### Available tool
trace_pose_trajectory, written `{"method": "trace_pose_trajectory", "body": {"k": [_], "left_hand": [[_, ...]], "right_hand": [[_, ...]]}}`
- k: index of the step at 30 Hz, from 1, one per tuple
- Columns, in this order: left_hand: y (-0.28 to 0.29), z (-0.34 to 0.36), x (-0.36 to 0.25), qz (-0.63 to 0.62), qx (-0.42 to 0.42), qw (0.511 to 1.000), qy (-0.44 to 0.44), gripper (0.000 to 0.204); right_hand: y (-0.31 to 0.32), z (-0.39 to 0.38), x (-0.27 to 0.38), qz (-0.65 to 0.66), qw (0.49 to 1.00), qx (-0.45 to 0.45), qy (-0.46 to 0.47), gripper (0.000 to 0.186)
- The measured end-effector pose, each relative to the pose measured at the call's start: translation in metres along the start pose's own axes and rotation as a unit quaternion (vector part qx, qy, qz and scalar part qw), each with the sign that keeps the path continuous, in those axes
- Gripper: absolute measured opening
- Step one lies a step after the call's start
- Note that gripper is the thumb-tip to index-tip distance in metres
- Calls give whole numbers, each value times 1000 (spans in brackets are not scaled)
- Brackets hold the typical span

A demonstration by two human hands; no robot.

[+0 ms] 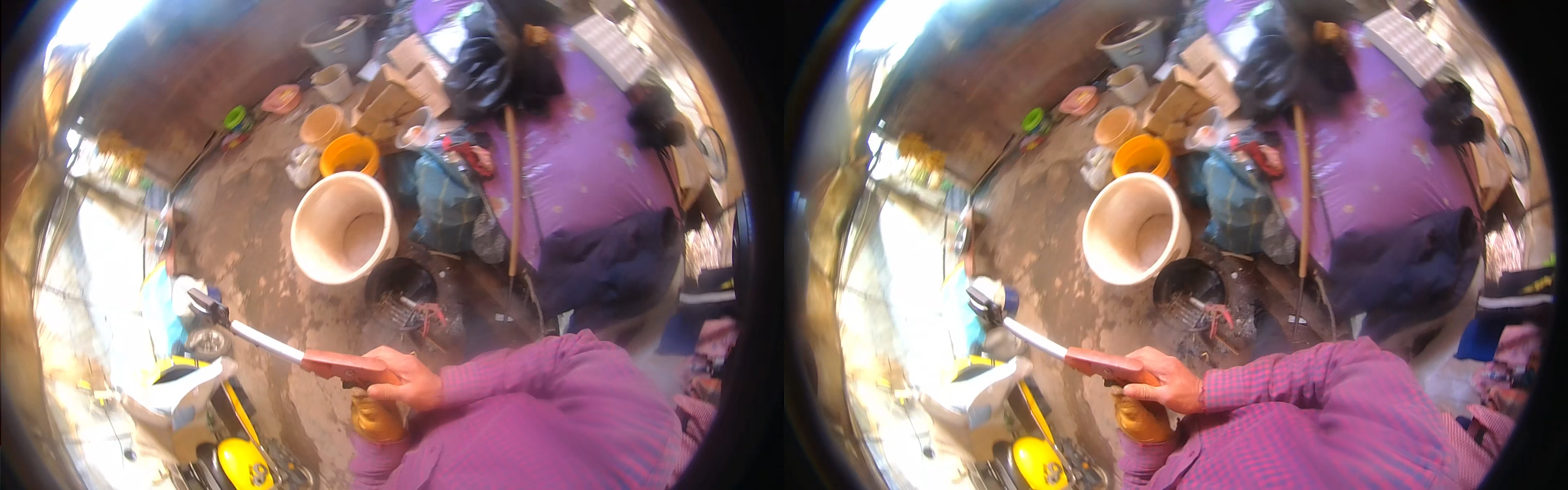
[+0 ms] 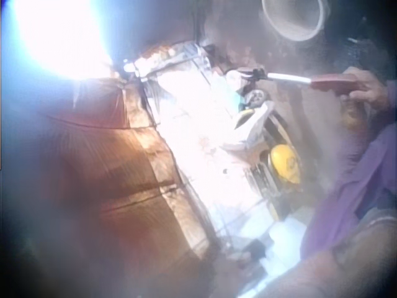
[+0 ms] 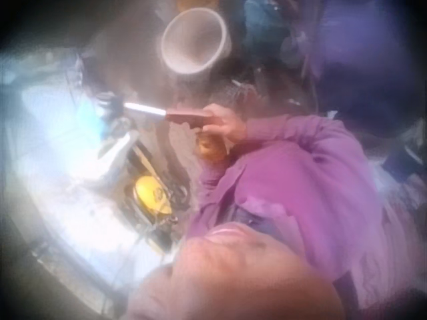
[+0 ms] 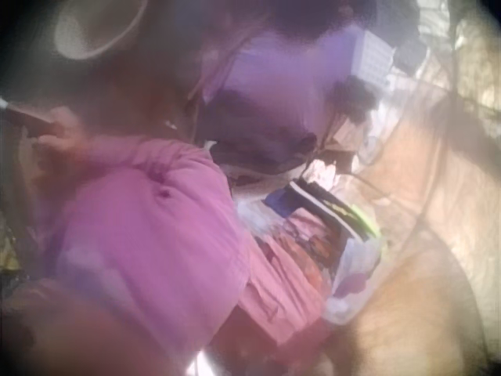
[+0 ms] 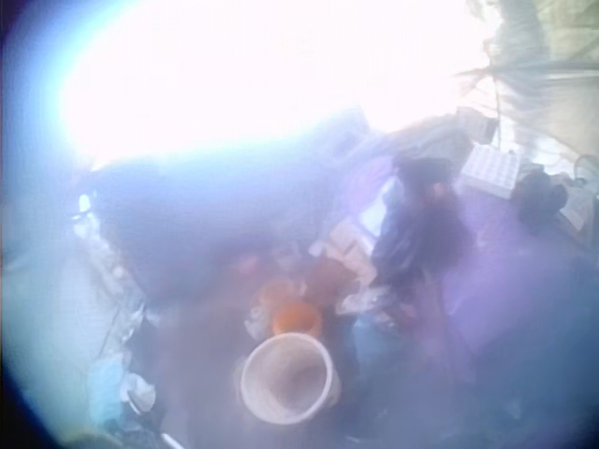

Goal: The person uses a metal file to sharpen a long-handled tool, repeatedly drawing the file along the blade edge. They pause to inspect the edge, then resume filing. The tool is held with gloved hands in a cluttered workshop area.

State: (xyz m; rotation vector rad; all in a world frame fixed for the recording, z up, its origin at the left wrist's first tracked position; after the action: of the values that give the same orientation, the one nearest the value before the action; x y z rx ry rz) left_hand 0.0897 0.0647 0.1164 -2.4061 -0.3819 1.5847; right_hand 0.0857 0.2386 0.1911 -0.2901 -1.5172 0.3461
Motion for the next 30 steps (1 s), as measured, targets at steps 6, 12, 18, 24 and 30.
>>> {"method": "trace_pose_trajectory", "body": {"k": [6, 12, 18, 24, 30], "left_hand": [[25, -67, -6, 176, -41, 982, -55, 51], [50, -102, -19, 280, -93, 949, -114, 42], [79, -144, -33, 416, -103, 890, -156, 34], [93, -147, -23, 355, -218, 908, -53, 34], [74, -108, -5, 217, -226, 947, -76, 34]], "right_hand": [[-54, 2, -14, -163, 982, 48, 88, 41], [-94, -7, -50, -210, 969, 134, 4, 42], [-111, -41, -72, -104, 954, 192, -206, 51], [-131, -53, -77, -287, 901, 213, -247, 64], [-107, -27, -57, -401, 885, 189, -143, 78]]}}
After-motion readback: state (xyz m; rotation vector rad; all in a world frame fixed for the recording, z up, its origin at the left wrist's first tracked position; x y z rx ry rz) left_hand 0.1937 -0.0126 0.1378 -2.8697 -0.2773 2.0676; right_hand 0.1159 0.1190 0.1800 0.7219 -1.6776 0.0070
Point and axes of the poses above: each hand's wrist, its own z-axis towards the middle knuckle, its own y-axis out of the back of the hand, x = y × z, the point moved 1 cm from there along z, towards the middle knuckle, and after that the axes turned 7 degrees about -y, right-handed, at the moved point
